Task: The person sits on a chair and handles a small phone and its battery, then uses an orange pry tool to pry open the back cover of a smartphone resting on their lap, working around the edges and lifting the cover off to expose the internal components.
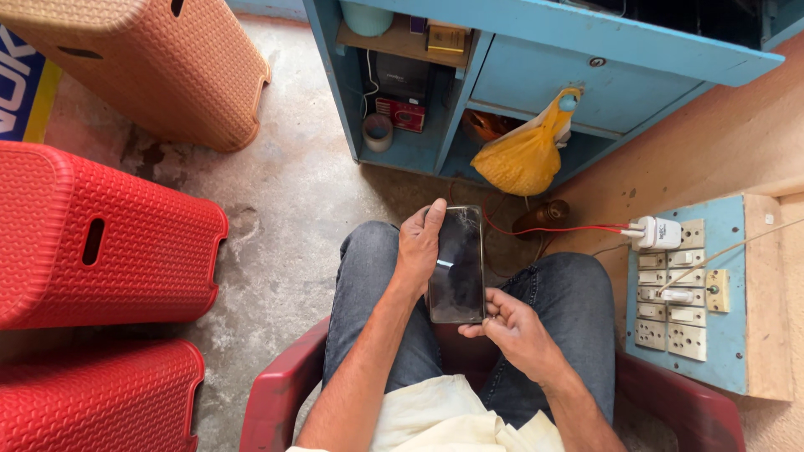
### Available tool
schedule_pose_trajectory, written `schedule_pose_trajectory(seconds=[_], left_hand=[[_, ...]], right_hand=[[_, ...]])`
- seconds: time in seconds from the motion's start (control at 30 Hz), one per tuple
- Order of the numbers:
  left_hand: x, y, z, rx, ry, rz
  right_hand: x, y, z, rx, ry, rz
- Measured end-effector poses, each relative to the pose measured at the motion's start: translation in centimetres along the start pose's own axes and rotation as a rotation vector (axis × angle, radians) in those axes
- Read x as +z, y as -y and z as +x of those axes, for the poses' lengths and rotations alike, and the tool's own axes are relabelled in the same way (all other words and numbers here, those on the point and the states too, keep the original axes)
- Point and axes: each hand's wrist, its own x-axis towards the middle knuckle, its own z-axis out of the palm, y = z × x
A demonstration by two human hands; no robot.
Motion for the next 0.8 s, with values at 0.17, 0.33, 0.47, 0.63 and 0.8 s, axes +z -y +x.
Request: schedule_pose_trajectory(seconds=[0.17, 0.33, 0.47, 0.63, 0.8], left_hand=[[-0.1, -0.1, 0.0, -0.063, -0.001, -0.066], [-0.6, -0.7, 0.1, -0.166, 0.03, -0.209], [-0.7, -0.3, 0.3, -0.069, -0.067, -0.251], [-0.5, 0.4, 0.2, 0.053, -0.171, -0.299], [-0.1, 0.5, -0.1, 0.02, -0.148, -0.372]], right_hand=[[-0.6, -1.5, 0.2, 0.032, -0.025, 0.005], [-0.7, -2.5, 0.8, -0.194, -0.013, 0.199], [-0.2, -0.8, -0.1, -0.055, 0.002, 0.147], [1.9, 0.6, 0.3, 0.025, 0.025, 0.186], [1.0, -0.3, 1.3, -0.057, -0.084, 0.283]])
